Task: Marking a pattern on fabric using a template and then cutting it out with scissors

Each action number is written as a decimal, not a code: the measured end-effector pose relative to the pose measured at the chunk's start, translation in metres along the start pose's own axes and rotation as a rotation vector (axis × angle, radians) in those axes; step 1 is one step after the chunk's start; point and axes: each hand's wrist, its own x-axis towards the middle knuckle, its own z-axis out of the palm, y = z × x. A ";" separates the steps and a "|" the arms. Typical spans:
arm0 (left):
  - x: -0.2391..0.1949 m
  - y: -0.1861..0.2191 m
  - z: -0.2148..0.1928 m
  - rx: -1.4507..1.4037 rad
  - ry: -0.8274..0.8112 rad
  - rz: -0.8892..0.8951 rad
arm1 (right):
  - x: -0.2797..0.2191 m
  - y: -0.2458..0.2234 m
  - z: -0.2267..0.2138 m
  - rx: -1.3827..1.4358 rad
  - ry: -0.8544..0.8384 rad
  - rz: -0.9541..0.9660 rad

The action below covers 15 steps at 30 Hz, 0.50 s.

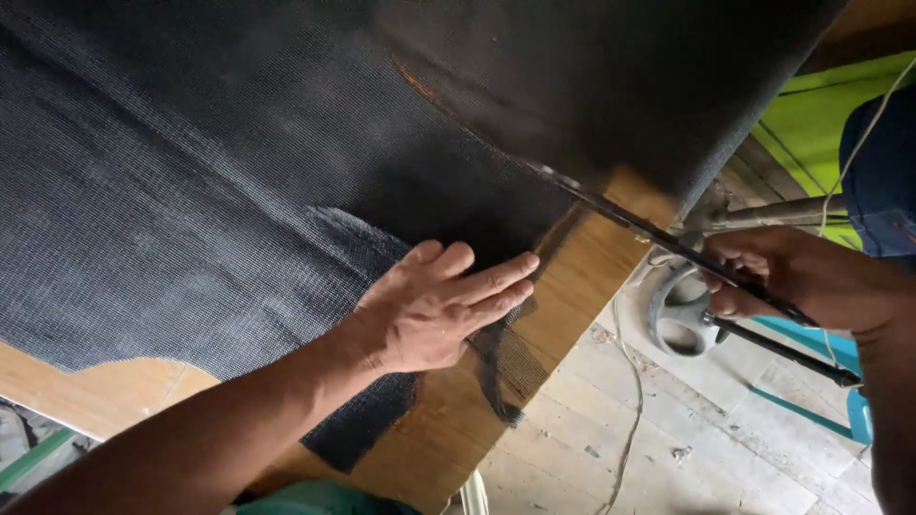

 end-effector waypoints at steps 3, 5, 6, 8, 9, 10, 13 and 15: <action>0.000 -0.001 -0.002 -0.002 -0.021 0.004 | 0.003 -0.021 0.006 0.060 0.001 0.059; 0.001 -0.003 -0.002 -0.025 -0.015 0.011 | 0.005 -0.029 0.007 0.182 0.020 0.112; 0.000 -0.002 -0.003 -0.018 0.014 0.007 | 0.005 -0.028 0.007 0.146 0.042 0.178; -0.001 -0.002 -0.004 -0.011 0.045 0.005 | 0.006 -0.034 0.006 0.108 0.066 0.243; -0.001 -0.002 -0.004 -0.003 0.056 0.001 | 0.008 -0.041 0.004 -0.057 0.059 0.293; -0.001 -0.001 -0.004 0.004 0.066 0.000 | 0.008 -0.047 0.003 -0.216 0.053 0.342; -0.001 0.000 -0.003 0.035 0.033 -0.008 | 0.015 -0.079 0.013 -0.317 0.005 0.323; -0.001 0.001 -0.003 0.020 -0.014 0.007 | 0.016 -0.075 0.020 -0.100 0.044 0.265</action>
